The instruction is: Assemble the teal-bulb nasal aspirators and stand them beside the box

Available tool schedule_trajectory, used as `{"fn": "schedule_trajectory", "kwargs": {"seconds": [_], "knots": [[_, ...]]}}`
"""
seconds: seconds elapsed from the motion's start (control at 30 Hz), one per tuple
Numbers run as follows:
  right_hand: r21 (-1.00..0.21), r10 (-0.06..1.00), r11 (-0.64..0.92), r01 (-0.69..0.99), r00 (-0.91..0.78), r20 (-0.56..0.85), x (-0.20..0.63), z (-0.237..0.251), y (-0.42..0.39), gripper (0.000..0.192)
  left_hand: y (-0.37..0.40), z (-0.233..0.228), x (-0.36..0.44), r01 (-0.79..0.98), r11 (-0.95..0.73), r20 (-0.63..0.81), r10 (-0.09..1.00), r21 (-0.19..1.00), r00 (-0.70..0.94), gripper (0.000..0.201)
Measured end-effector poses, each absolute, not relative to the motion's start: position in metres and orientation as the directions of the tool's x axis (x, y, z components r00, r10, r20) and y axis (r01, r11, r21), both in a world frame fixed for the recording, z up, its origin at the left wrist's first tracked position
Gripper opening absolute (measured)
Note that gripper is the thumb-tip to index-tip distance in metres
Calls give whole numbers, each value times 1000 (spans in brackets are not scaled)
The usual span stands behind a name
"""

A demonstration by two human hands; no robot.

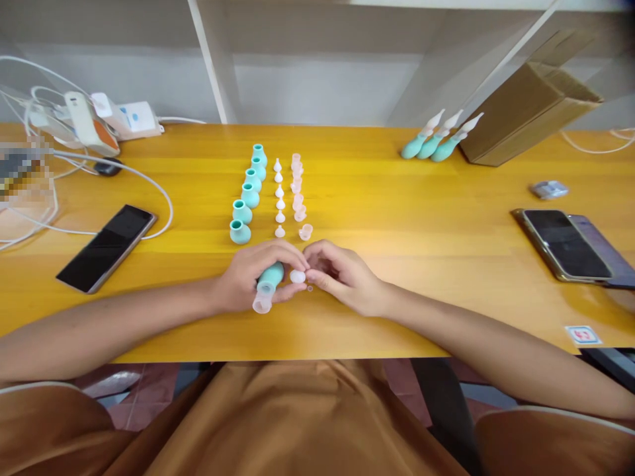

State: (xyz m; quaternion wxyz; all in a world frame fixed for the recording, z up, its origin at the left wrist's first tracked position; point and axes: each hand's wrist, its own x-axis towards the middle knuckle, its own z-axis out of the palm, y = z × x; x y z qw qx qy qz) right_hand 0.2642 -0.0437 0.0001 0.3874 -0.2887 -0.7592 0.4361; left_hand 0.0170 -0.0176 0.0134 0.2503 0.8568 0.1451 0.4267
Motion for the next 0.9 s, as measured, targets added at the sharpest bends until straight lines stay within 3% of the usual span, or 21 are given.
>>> {"fn": "schedule_trajectory", "kwargs": {"seconds": [0.1,0.17,0.27,0.4,0.53,0.9], "knots": [[-643,641,742,187,-480,600,268,4,-45,14,-18,12,16,79,-810,625,507,581,593,24],[-430,486,873,233,-510,710,272,6,-45,25,-17,9,15,98,-798,610,527,595,592,25],[-211,348,933,292,-578,738,276,7,-45,44,-15,6,15,62,-772,595,535,632,600,28],[-108,290,942,317,-609,738,279,7,-44,46,-14,2,14,14,-755,601,533,656,595,28],[-153,326,936,315,-622,712,284,9,-43,33,-15,1,15,17,-749,597,542,662,592,28],[-546,557,813,204,-544,627,278,10,-41,6,-14,6,19,73,-789,577,505,610,642,24]]}}
